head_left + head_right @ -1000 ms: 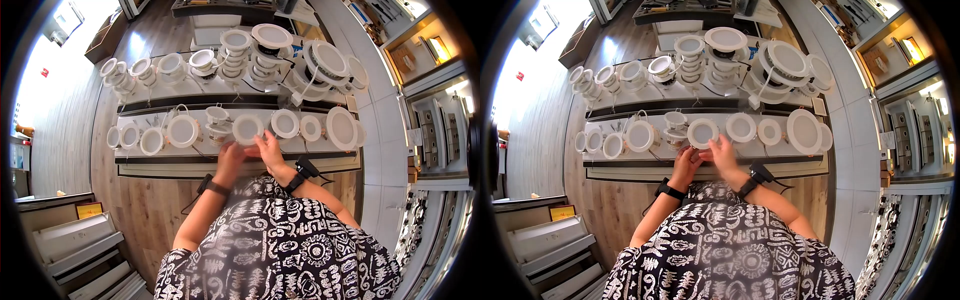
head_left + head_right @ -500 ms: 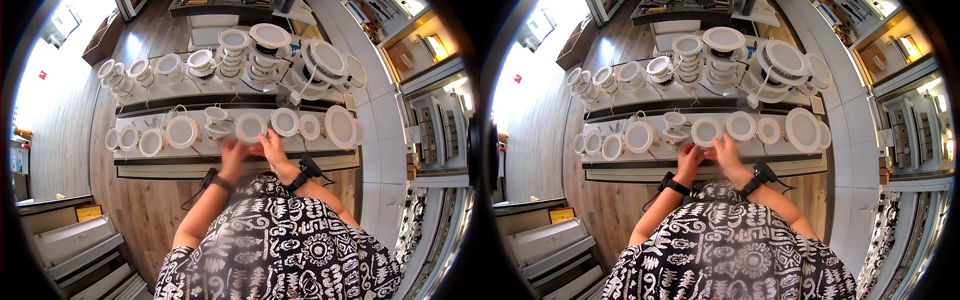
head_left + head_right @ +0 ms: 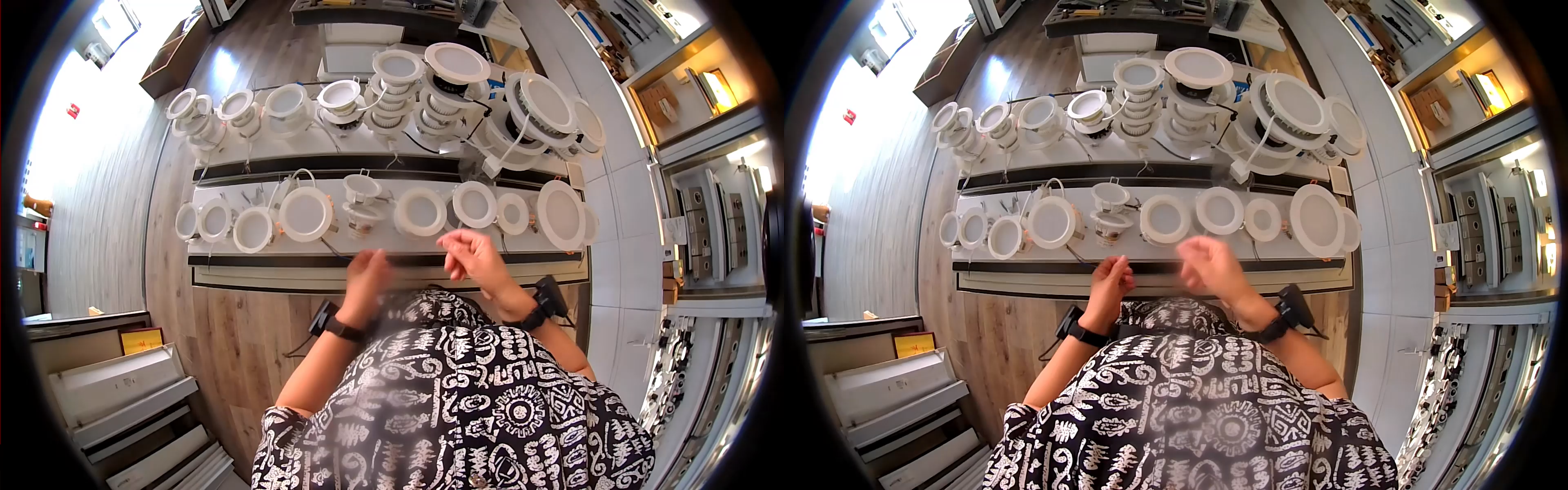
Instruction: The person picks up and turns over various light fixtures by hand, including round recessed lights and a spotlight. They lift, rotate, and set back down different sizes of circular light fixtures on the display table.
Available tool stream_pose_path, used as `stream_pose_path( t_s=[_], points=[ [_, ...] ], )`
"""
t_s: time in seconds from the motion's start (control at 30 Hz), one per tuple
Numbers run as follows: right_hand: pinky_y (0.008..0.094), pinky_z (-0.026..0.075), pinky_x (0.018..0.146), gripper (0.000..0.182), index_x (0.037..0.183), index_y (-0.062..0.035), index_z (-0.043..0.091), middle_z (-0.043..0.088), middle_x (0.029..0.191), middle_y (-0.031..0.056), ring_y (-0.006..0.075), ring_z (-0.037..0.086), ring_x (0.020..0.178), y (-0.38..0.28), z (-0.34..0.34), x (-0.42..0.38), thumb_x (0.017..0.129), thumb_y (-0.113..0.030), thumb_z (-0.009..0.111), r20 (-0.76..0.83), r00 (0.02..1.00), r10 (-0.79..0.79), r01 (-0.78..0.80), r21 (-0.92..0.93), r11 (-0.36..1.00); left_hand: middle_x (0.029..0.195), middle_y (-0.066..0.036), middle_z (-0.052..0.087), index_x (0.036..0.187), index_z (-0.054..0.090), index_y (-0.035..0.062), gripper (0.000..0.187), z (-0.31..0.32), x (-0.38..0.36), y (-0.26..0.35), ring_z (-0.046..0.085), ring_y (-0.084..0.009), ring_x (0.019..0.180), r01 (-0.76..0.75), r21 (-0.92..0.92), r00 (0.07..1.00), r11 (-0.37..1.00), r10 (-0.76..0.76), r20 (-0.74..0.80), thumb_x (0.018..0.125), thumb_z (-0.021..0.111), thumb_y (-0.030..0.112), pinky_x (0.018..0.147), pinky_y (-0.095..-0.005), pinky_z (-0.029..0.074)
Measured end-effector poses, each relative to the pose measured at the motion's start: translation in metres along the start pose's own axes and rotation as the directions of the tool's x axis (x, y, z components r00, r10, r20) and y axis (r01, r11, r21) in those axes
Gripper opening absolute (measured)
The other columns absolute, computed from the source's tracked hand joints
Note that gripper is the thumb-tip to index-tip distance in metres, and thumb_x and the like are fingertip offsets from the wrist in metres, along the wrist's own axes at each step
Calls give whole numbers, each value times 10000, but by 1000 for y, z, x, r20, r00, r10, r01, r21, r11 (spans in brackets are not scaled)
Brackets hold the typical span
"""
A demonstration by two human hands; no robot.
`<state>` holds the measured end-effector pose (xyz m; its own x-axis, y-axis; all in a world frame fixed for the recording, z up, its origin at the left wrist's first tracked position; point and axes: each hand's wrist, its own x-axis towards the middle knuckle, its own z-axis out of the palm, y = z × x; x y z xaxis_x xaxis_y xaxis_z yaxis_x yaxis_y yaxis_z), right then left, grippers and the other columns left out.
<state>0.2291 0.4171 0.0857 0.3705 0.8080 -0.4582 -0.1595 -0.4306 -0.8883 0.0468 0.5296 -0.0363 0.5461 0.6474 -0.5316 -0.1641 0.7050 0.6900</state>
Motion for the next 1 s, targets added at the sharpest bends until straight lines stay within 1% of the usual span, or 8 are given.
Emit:
stream_pose_path(
  t_s=[0.1, 0.17, 0.27, 0.37, 0.4, 0.6, 0.8, 1.0],
  points=[
    [262, 475, 526, 252, 977, -54, 637, 615, 662, 50, 144, 598, 559, -34, 6, 27, 864, -279, 636, -43, 885, -464, 403, -429, 808, 766, 23, 520, 928, 503, 125, 228, -2, -4, 6, 482, -70, 643, -93, -176, 991, 980, 75, -106, 875, 676, 265, 565, -222, 415],
    [326, 496, 581, 253, 1001, -69, 648, 628, 693, 79, 216, 626, 602, -69, 29, 49, 832, -257, 649, 37, 786, -618, 519, -582, 626, 780, 31, 511, 975, 495, 139, 249, 13, -2, 14, 487, -73, 687, -113, -253, 964, 961, 45, -261, 869, 680, 268, 578, -217, 413],
    [374, 518, 674, 245, 985, -87, 662, 657, 800, 95, 281, 657, 746, -60, 55, 103, 822, -270, 654, 236, 747, -622, 484, -834, 265, 997, -13, 507, 1158, 395, 163, 502, 26, 6, 13, 482, -120, 870, -113, -203, 936, 973, 36, -349, 816, 734, 304, 713, -277, 406],
    [436, 501, 751, 254, 989, -88, 656, 637, 941, 127, 341, 616, 868, -49, 77, 133, 797, -254, 667, 344, 838, -424, 419, -903, 97, 1055, -7, 524, 1222, 374, 192, 556, 26, 13, 8, 478, -126, 903, -171, -201, 918, 965, 82, -388, 812, 744, 255, 727, -300, 401],
    [431, 508, 754, 249, 966, -77, 644, 633, 943, 137, 332, 625, 869, -51, 86, 140, 798, -259, 666, 309, 889, -338, 364, -925, 109, 1063, 1, 532, 1238, 373, 207, 568, 26, 13, 11, 475, -124, 910, -184, -215, 915, 959, 87, -395, 812, 748, 234, 727, -308, 400],
    [438, 526, 711, 149, 860, -74, 657, 654, 851, 149, 339, 648, 833, -30, 104, 170, 785, -203, 647, 260, 886, -384, 311, -947, 77, 1015, 2, 574, 1303, 406, 209, 547, 14, 15, 11, 521, -116, 886, -200, -340, 946, 919, 89, -313, 848, 707, 178, 788, -300, 429],
    [444, 539, 671, 109, 780, -76, 672, 659, 779, 165, 350, 661, 775, -14, 110, 177, 750, -111, 574, 199, 887, -416, 253, -964, 78, 1089, -2, 601, 1225, 490, 175, 406, 10, 24, 3, 558, -145, 989, -200, -454, 976, 868, 138, -167, 868, 685, 170, 948, -341, 428],
    [451, 535, 664, 95, 752, -58, 638, 654, 789, 160, 363, 654, 778, -12, 110, 159, 763, -112, 560, 210, 867, -451, 269, -960, 71, 1118, -30, 597, 1160, 480, 172, 346, 19, 22, 10, 560, -170, 1045, -183, -489, 976, 853, 97, -197, 879, 675, 225, 980, -379, 405]
  ],
)
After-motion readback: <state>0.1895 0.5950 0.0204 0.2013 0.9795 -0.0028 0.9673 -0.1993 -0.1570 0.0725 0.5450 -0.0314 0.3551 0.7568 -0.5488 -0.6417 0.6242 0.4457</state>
